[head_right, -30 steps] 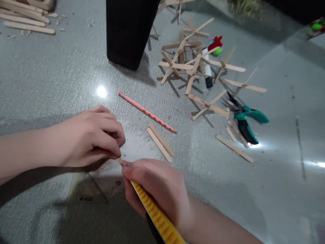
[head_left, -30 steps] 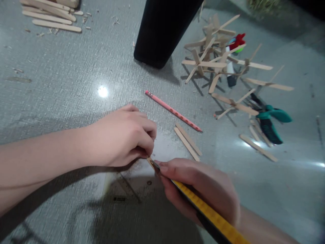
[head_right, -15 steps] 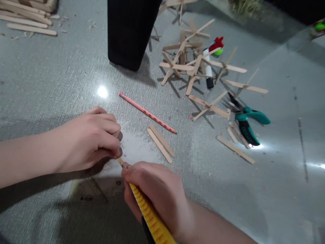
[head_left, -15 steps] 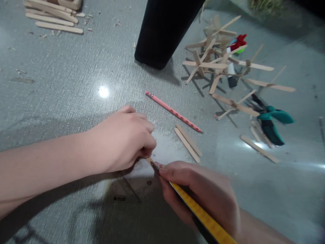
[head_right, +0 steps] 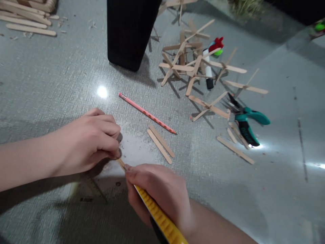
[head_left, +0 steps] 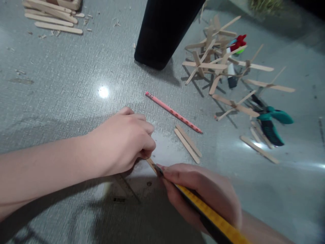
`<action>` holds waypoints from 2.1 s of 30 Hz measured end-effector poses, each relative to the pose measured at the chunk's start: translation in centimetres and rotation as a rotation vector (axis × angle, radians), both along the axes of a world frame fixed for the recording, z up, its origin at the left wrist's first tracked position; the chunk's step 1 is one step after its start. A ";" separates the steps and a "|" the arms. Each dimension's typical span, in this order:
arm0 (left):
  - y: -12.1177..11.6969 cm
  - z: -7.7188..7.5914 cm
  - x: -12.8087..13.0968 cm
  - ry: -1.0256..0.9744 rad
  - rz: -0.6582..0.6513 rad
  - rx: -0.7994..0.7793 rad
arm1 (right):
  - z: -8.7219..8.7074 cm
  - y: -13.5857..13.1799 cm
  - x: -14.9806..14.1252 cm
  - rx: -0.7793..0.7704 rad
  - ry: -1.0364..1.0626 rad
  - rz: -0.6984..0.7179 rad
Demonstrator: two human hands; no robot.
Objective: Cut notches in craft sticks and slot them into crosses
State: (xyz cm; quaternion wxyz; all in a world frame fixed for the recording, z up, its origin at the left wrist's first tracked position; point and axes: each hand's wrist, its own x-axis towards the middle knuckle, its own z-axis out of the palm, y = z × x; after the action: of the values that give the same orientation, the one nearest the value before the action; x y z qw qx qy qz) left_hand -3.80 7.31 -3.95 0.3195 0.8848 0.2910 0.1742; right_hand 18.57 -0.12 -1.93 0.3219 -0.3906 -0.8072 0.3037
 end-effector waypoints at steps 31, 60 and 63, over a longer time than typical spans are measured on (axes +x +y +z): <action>-0.2 0.1 0.2 0.053 0.023 0.014 | 0.1 0.2 -0.1 -0.039 -0.017 0.049; -0.8 0.3 0.3 0.058 0.055 0.021 | 0.0 -0.6 -0.4 -0.013 -0.068 -0.025; -0.7 0.2 0.3 0.062 0.056 0.012 | -0.1 -0.6 -0.3 -0.023 -0.071 -0.038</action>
State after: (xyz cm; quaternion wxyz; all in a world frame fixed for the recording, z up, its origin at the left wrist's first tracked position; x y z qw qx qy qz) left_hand -3.51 6.59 -3.70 0.3003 0.8832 0.3242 0.1572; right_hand 18.27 -0.69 -2.07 0.2944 -0.4202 -0.8069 0.2928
